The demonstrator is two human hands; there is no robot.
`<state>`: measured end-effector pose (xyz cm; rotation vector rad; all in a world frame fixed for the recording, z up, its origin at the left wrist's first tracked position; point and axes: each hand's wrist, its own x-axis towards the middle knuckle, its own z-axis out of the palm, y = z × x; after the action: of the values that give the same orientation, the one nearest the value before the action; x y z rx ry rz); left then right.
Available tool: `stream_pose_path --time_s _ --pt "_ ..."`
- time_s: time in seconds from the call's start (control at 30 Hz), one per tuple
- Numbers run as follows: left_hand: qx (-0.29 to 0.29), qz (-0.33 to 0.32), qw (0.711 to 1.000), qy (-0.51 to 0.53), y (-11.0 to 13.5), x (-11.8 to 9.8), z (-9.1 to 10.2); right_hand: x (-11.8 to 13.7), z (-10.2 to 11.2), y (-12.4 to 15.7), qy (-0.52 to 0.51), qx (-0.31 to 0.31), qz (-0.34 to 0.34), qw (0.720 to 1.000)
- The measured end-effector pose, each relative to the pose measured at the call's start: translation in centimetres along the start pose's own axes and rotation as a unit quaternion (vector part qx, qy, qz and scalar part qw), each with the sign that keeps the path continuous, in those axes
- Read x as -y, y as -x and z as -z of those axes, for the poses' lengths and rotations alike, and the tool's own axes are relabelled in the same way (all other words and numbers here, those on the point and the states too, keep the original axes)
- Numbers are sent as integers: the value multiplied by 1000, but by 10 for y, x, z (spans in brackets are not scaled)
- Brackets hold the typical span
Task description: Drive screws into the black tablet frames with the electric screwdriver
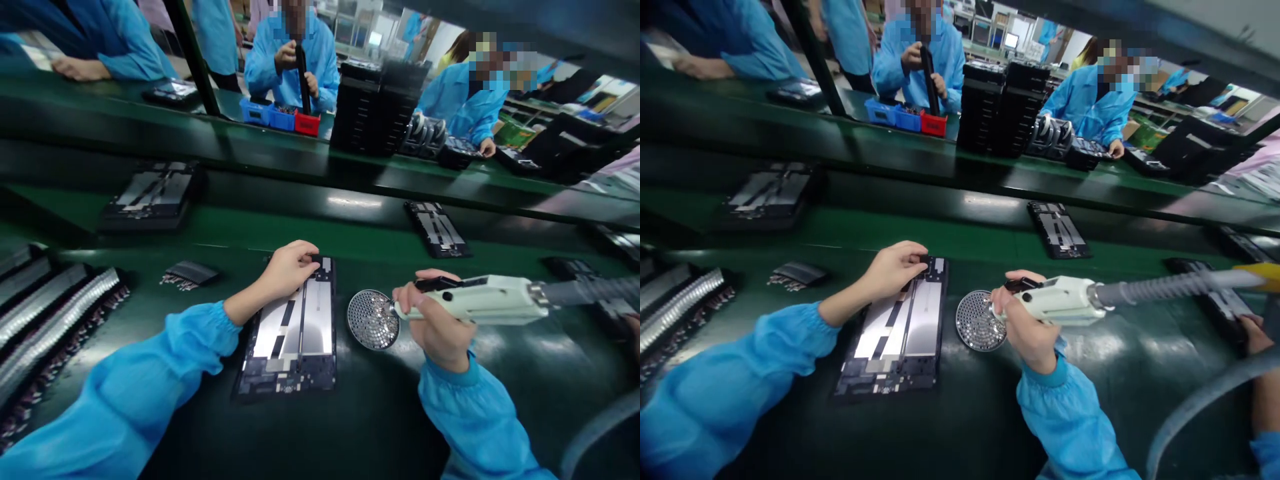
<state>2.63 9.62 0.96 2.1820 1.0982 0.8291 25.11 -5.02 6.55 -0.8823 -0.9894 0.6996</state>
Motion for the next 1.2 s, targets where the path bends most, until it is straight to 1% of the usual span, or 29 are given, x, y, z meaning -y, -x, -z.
stream_pose_path --time_s 0.17,0.23,0.33,0.5,0.6,0.67,0.73,0.83,0.9,0.97,1.0,1.1,1.2 --pt "23 -32 998 -49 -21 10 -20 -4 12 -23 47 -75 4 996" --pt "36 -51 995 -78 -26 14 -23 -8 16 -28 52 -90 5 995" --pt "65 -83 987 -120 -30 18 -25 -12 20 -31 50 -92 13 994" --pt "139 -162 959 -184 -30 15 -20 -15 26 -32 81 -89 24 992" --pt "187 -203 937 -216 -21 9 -13 -15 33 -37 76 -59 6 995" --pt "207 -210 925 -238 -15 7 -10 -17 39 -41 68 -52 1 996" --pt "221 -208 917 -258 -12 7 -8 -20 46 -46 76 -66 6 995" --pt "237 -205 907 -282 -15 8 -5 -27 57 -49 116 -89 9 989" --pt "233 -206 903 -297 -14 6 -3 -30 63 -50 148 -96 -2 984" --pt "218 -209 901 -311 -3 1 -3 -29 66 -52 151 -102 -9 983" --pt "209 -211 901 -316 7 -4 -5 -27 65 -52 140 -102 -13 985" --pt "193 -214 904 -315 56 -19 -15 -13 52 -47 95 -92 -6 991" --pt "163 -213 913 -309 107 -36 -28 7 25 -33 82 -54 17 995"
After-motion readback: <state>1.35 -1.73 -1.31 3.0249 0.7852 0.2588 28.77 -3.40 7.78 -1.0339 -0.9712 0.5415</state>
